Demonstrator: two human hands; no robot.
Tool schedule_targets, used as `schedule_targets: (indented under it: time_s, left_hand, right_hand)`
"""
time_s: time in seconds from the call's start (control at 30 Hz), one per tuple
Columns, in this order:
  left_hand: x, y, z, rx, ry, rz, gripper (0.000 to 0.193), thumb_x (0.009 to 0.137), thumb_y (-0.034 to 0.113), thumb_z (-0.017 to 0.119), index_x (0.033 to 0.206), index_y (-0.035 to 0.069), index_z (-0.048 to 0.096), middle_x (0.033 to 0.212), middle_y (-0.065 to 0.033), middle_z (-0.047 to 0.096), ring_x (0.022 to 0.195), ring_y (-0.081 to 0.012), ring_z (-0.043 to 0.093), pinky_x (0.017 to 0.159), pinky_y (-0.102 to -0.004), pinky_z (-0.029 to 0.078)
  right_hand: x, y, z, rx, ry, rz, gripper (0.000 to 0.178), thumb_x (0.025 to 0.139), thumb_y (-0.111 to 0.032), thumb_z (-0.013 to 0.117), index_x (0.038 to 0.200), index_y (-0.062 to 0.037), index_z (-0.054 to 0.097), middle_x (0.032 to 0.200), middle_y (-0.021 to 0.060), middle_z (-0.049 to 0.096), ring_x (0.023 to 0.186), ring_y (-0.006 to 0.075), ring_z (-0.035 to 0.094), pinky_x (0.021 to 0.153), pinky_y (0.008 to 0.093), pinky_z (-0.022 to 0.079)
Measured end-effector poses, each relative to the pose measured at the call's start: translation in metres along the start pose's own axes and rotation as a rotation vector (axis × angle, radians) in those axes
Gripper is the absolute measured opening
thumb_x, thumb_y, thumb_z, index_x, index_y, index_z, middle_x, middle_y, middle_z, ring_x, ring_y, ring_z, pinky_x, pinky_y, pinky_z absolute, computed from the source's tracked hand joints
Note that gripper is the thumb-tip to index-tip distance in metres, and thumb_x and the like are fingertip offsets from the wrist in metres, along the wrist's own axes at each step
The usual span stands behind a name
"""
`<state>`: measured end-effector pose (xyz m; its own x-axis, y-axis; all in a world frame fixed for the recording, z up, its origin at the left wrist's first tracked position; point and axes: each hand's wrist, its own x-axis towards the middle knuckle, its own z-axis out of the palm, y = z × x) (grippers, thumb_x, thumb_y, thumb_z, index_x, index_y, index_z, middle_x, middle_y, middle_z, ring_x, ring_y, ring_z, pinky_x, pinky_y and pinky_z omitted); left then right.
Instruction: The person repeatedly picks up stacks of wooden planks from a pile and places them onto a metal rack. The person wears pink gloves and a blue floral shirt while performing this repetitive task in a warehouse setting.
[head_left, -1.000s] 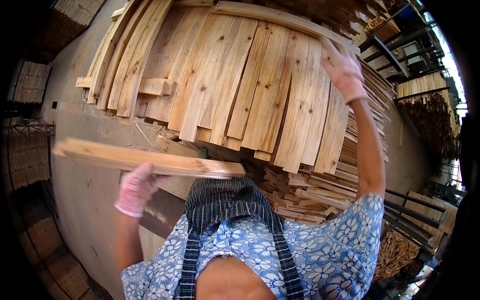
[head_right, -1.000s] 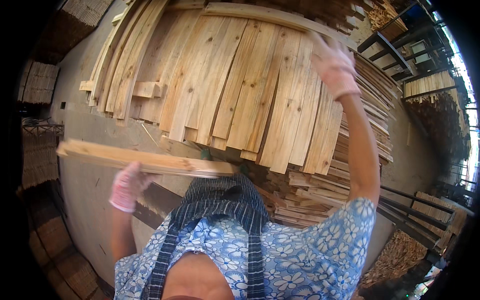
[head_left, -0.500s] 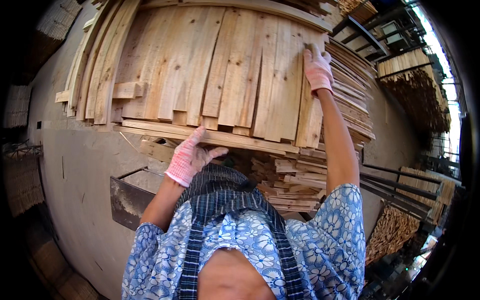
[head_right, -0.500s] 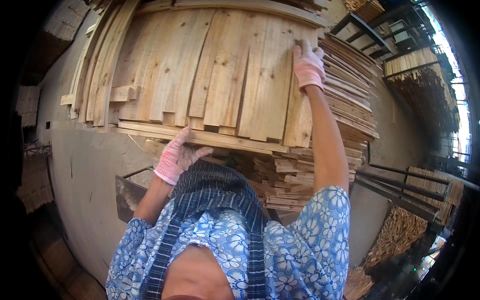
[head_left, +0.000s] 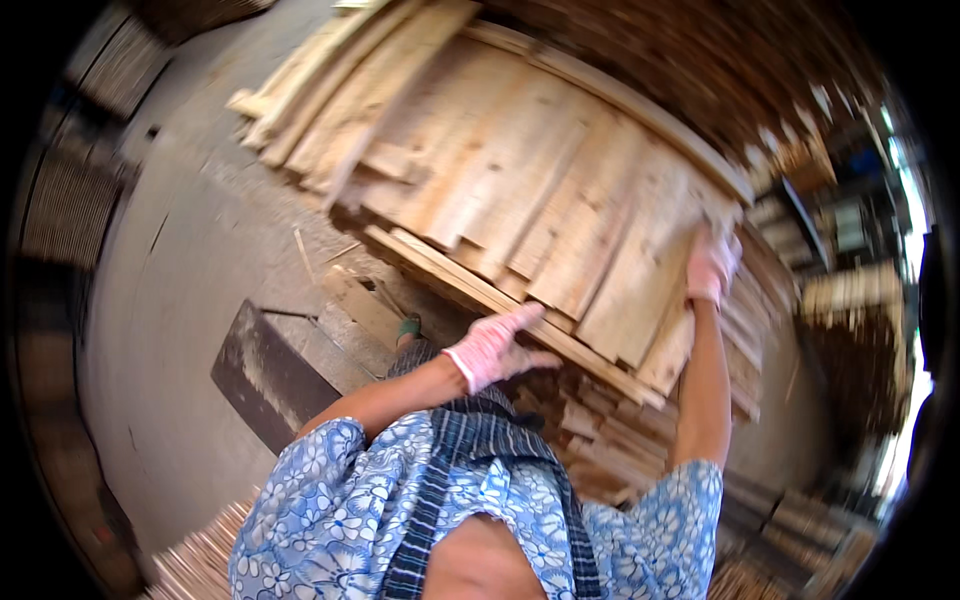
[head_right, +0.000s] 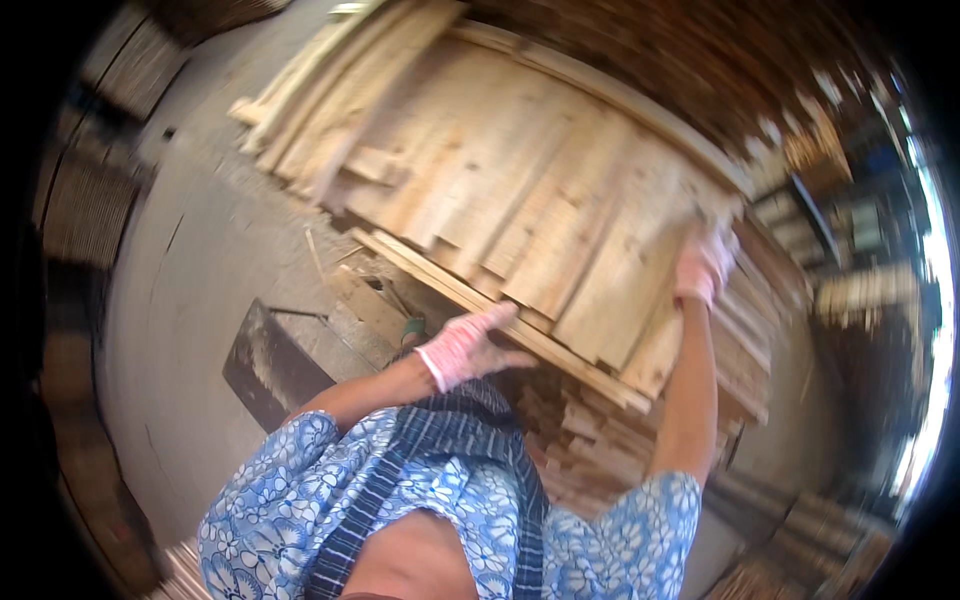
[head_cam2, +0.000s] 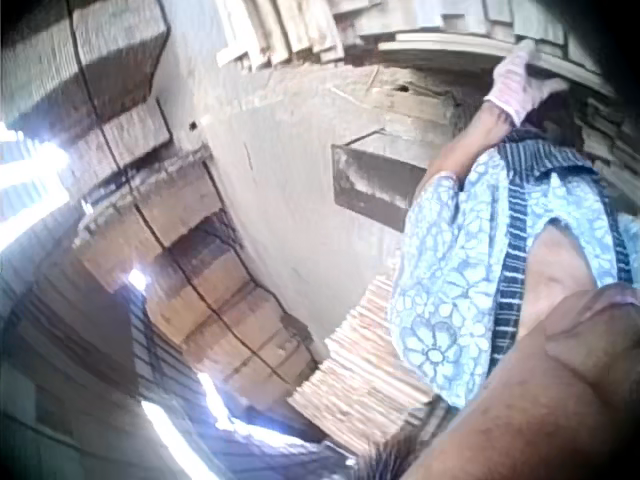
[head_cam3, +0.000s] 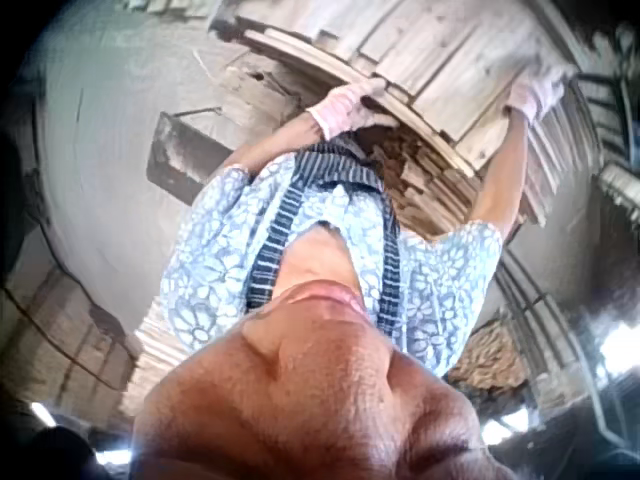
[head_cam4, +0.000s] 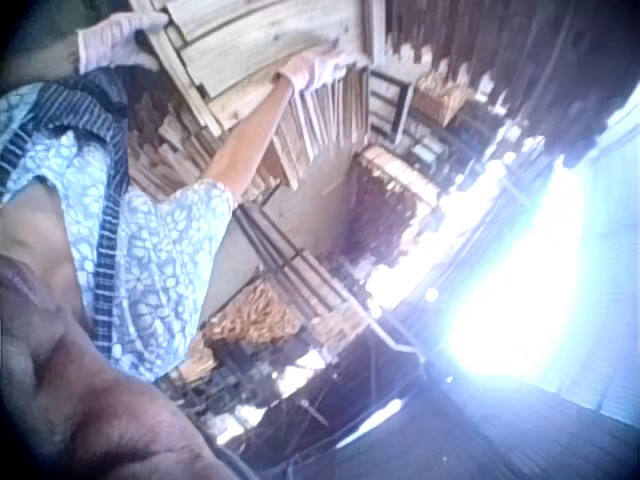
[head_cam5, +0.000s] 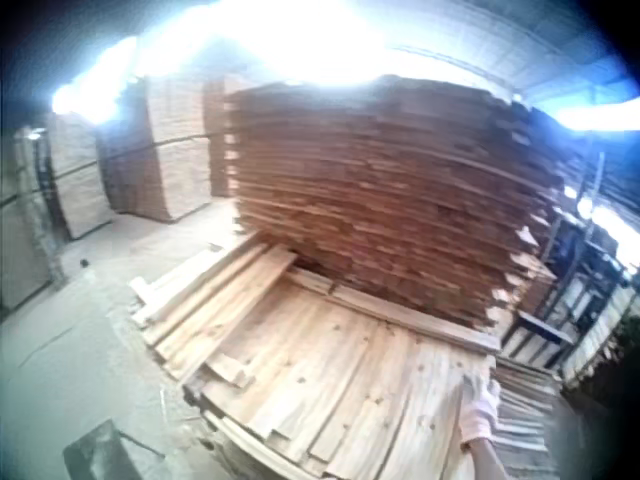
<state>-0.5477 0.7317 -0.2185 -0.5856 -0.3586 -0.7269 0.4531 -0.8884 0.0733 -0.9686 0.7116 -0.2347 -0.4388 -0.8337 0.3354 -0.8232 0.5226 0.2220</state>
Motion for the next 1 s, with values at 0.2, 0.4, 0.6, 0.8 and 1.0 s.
schedule_targets:
  time_s: [0.2,0.4,0.6,0.8,1.0]
  left_hand:
    - [-0.006,-0.018,-0.068,0.520,-0.571,0.299,0.048,0.098,0.019,0.069,0.136,-0.004,0.050,0.139,-0.0234,0.055,0.129,-0.0406,0.054,0.112,-0.0553,0.046]
    - [-0.031,0.014,0.022,0.393,-0.860,0.132,0.044,0.102,0.023,0.061,0.137,-0.003,0.054,0.141,-0.0149,0.057,0.131,-0.0299,0.054,0.112,-0.0436,0.046]
    - [-0.049,0.022,0.018,1.311,-0.267,0.509,0.075,0.092,0.034,0.076,0.145,-0.002,0.037,0.129,-0.0167,0.059,0.114,-0.0231,0.060,0.097,-0.0388,0.052]
    - [-0.043,0.162,0.063,2.429,-0.403,1.629,0.065,0.076,0.023,0.080,0.135,0.010,0.056,0.110,-0.0138,0.061,0.108,-0.0360,0.058,0.098,-0.0487,0.043]
    - [-0.019,0.217,0.058,2.859,-0.157,0.896,0.062,0.086,0.034,0.075,0.142,0.018,0.053,0.113,-0.0140,0.064,0.111,-0.0327,0.060,0.096,-0.0485,0.046]
  right_hand:
    - [-0.074,-0.095,-0.172,0.848,-0.342,-0.557,0.055,0.096,-0.020,0.067,0.148,-0.0093,0.051,0.145,0.0189,0.056,0.126,0.0350,0.058,0.104,0.0469,0.050]
    - [-0.124,-0.108,-0.256,0.790,-0.528,-0.735,0.064,0.082,-0.010,0.076,0.143,-0.0130,0.054,0.121,0.0197,0.057,0.110,0.0388,0.061,0.094,0.0447,0.051]
    - [-0.114,-0.108,-0.173,0.415,-0.293,-0.665,0.056,0.088,-0.018,0.070,0.141,-0.0323,0.058,0.126,0.0174,0.057,0.109,0.0376,0.059,0.095,0.0492,0.049]
    - [-0.107,-0.137,-0.173,0.505,-0.267,-0.577,0.061,0.085,-0.013,0.064,0.140,-0.0371,0.058,0.114,0.0162,0.060,0.095,0.0379,0.063,0.088,0.0451,0.051]
    - [-0.109,-0.146,-0.158,0.409,-0.012,-0.652,0.065,0.080,-0.009,0.061,0.138,-0.0372,0.058,0.100,0.0140,0.057,0.086,0.0326,0.062,0.080,0.0431,0.051]
